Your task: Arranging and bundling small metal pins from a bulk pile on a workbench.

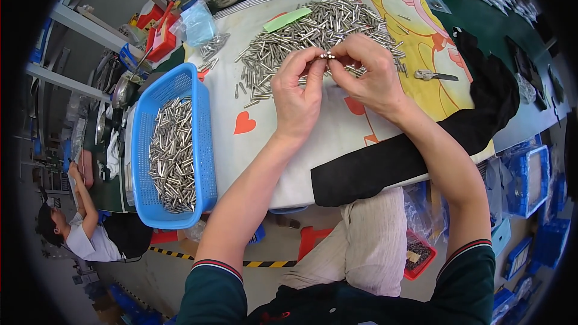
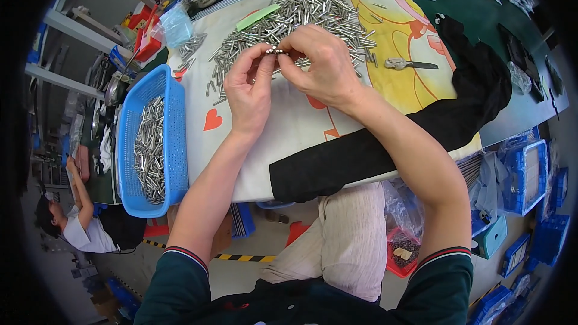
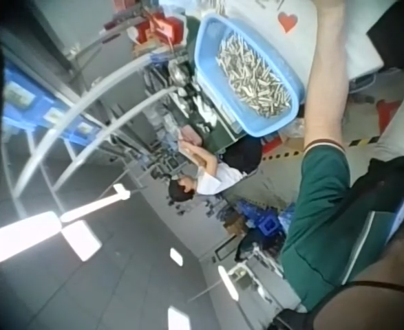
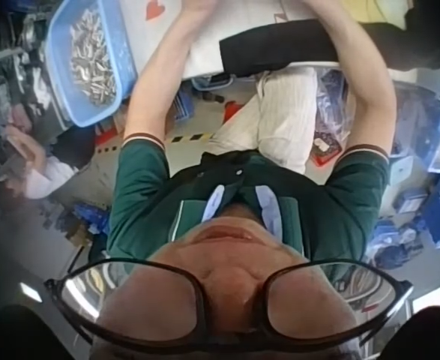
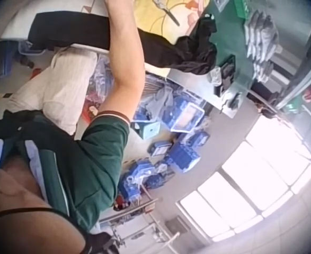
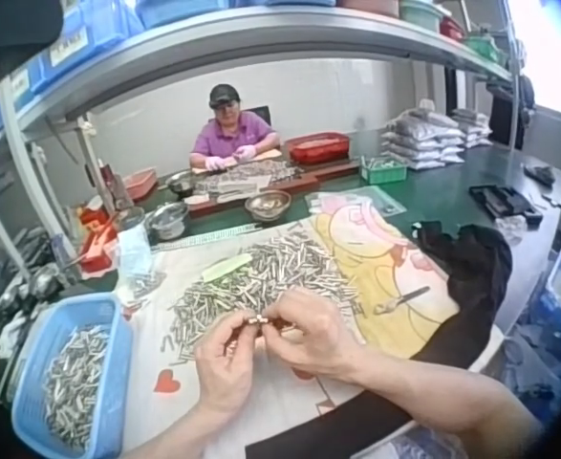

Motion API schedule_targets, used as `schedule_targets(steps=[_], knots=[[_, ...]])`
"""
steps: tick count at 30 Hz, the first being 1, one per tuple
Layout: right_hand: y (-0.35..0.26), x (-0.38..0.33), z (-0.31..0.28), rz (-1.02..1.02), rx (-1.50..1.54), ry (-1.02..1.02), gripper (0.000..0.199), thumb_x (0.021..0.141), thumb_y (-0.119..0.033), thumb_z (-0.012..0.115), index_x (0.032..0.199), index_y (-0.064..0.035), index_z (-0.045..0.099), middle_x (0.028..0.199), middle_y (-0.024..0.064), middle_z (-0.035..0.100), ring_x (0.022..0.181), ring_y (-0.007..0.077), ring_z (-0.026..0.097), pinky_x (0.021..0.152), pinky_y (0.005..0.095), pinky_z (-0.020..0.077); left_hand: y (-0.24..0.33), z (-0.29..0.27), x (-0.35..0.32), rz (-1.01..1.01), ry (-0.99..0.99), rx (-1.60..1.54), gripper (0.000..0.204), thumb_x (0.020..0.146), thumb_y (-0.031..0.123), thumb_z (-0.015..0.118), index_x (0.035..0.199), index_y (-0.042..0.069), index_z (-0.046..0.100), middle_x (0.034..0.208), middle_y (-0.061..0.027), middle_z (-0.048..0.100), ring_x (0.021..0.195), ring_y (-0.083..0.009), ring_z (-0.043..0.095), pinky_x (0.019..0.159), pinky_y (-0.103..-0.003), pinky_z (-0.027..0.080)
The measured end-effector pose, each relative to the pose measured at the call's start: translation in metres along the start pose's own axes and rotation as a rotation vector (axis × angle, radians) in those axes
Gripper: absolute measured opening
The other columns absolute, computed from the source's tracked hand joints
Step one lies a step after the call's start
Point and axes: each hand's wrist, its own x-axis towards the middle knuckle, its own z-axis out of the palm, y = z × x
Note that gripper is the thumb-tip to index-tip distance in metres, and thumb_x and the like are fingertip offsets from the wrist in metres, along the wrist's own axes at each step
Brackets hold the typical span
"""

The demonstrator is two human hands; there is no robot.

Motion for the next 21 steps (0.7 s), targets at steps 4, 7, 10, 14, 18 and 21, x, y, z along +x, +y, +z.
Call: schedule_targets(steps=[4, 7, 10, 14, 18, 21], knots=[[-0.0008, 0.0000, -0.0003, -0.016, -0.015, 0.001, 0.009, 0.069, -0.003, 0.065, 0.075, -0.0030, 0.060, 0.066, 0.0063, 0.058, 0.062, 0.0224, 0.058, 0.056, 0.0327, 0.0457, 0.0023, -0.0005, 0.0000, -0.010, -0.001, 0.011, 0.010, 0.084, 0.001, 0.061, 0.093, 0.000, 0.063, 0.083, -0.0078, 0.061, 0.071, -0.0154, 0.059, 0.065, -0.026, 0.048], [-0.0011, 0.0003, -0.0007, -0.019, -0.010, -0.006, 0.009, 0.069, -0.003, 0.065, 0.075, -0.0029, 0.059, 0.066, 0.0066, 0.058, 0.062, 0.0224, 0.058, 0.056, 0.0328, 0.0458, 0.0022, -0.0005, 0.0002, 0.004, 0.001, 0.000, 0.010, 0.084, 0.001, 0.061, 0.094, 0.000, 0.063, 0.083, -0.0077, 0.062, 0.071, -0.0153, 0.059, 0.065, -0.026, 0.048], [-0.0008, 0.0000, -0.0010, -0.024, -0.004, -0.003, 0.009, 0.068, -0.002, 0.066, 0.075, -0.0028, 0.059, 0.066, 0.0069, 0.058, 0.062, 0.0226, 0.058, 0.056, 0.0329, 0.0459, 0.0019, -0.0002, 0.0002, 0.006, -0.002, 0.005, 0.010, 0.084, 0.001, 0.061, 0.094, 0.000, 0.063, 0.083, -0.0076, 0.062, 0.071, -0.0149, 0.059, 0.065, -0.026, 0.048], [-0.0019, 0.0004, -0.0012, -0.018, 0.002, -0.007, 0.009, 0.068, -0.002, 0.066, 0.075, -0.0027, 0.059, 0.067, 0.0070, 0.058, 0.062, 0.0227, 0.058, 0.056, 0.0329, 0.0460, 0.0025, -0.0005, 0.0004, 0.008, 0.002, -0.005, 0.010, 0.084, 0.000, 0.061, 0.094, 0.000, 0.064, 0.083, -0.0074, 0.062, 0.071, -0.0144, 0.059, 0.065, -0.026, 0.048], [-0.0025, 0.0006, -0.0011, -0.025, -0.001, -0.003, 0.009, 0.068, -0.003, 0.066, 0.075, -0.0028, 0.059, 0.067, 0.0067, 0.058, 0.062, 0.0228, 0.058, 0.056, 0.0330, 0.0457, 0.0026, -0.0005, 0.0004, 0.019, 0.004, -0.015, 0.011, 0.084, 0.000, 0.061, 0.094, 0.000, 0.065, 0.082, -0.0069, 0.062, 0.071, -0.0140, 0.059, 0.064, -0.025, 0.048], [-0.0016, 0.0002, -0.0008, -0.033, -0.004, -0.001, 0.009, 0.068, -0.003, 0.065, 0.075, -0.0029, 0.059, 0.066, 0.0065, 0.058, 0.062, 0.0228, 0.058, 0.056, 0.0330, 0.0454, 0.0024, -0.0003, 0.0000, 0.009, 0.006, -0.017, 0.011, 0.084, 0.000, 0.061, 0.094, 0.001, 0.065, 0.082, -0.0066, 0.062, 0.070, -0.0137, 0.059, 0.064, -0.025, 0.048]])
